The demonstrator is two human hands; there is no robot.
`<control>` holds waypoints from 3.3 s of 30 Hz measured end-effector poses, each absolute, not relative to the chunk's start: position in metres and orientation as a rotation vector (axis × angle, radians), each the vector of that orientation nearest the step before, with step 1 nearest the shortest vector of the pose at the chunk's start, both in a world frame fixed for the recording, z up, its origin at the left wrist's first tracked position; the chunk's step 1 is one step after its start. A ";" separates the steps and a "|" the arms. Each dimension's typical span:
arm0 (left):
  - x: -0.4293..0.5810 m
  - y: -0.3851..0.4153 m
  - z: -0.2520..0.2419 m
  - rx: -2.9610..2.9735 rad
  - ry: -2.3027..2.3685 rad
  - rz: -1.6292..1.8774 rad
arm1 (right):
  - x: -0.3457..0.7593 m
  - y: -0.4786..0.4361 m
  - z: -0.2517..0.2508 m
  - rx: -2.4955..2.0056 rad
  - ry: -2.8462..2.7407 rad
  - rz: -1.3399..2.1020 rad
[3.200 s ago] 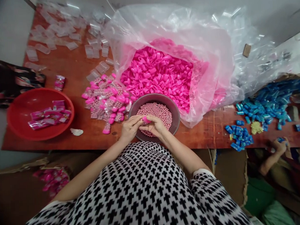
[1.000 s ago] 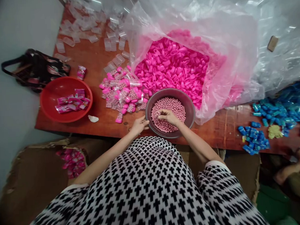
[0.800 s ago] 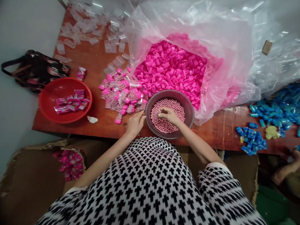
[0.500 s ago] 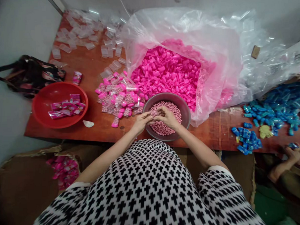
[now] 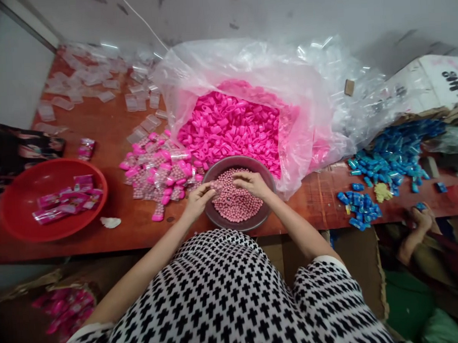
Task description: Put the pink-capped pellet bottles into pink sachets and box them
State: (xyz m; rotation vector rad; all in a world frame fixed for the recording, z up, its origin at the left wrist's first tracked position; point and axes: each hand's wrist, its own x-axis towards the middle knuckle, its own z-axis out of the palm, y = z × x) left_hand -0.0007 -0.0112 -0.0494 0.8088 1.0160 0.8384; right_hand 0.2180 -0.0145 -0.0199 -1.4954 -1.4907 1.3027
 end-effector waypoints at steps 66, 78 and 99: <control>-0.004 0.056 -0.088 1.705 0.673 0.940 | 0.174 -0.007 -0.045 -1.512 -1.463 0.882; -0.042 -0.013 -0.084 1.734 0.654 0.980 | 0.134 -0.074 -0.048 -1.360 -1.911 0.416; -0.125 -0.158 -0.109 1.562 0.704 1.114 | 0.039 -0.201 -0.084 -0.920 -0.832 1.685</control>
